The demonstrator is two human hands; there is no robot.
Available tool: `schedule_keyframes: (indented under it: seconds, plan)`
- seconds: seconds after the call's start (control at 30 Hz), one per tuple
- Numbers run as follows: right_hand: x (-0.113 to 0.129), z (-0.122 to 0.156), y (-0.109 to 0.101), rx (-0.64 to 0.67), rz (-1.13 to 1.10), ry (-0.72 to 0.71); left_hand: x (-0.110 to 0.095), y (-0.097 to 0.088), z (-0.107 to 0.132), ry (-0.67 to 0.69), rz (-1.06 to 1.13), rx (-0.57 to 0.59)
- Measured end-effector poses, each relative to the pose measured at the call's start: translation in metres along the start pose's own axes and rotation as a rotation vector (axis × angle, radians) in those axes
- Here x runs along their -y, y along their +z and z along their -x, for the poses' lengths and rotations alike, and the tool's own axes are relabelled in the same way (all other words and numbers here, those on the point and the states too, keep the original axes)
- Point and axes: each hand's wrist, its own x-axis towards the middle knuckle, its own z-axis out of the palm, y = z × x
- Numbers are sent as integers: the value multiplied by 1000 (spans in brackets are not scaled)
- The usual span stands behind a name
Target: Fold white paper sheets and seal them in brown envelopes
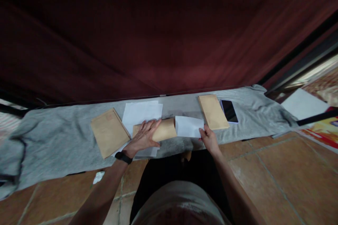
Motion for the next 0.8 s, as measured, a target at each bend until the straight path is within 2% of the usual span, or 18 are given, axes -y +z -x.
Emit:
schedule_keyframes:
  seconds: [0.17,0.27,0.43,0.57,0.8]
  plan:
    - [8,-12,-10,100,98,-12,2,2,0,9,-18,27]
    - [14,-20,-15,156,247,-17,1,2,-1,12,-13,24]
    - [23,-29,-16,187,416,-37,2,3,-1,-5,-9,22]
    - [25,-28,-4,214,434,-41,2,4,-1,-2,-8,29]
    - [24,-20,34,238,442,-50,-4,3,-4,16,3,11]
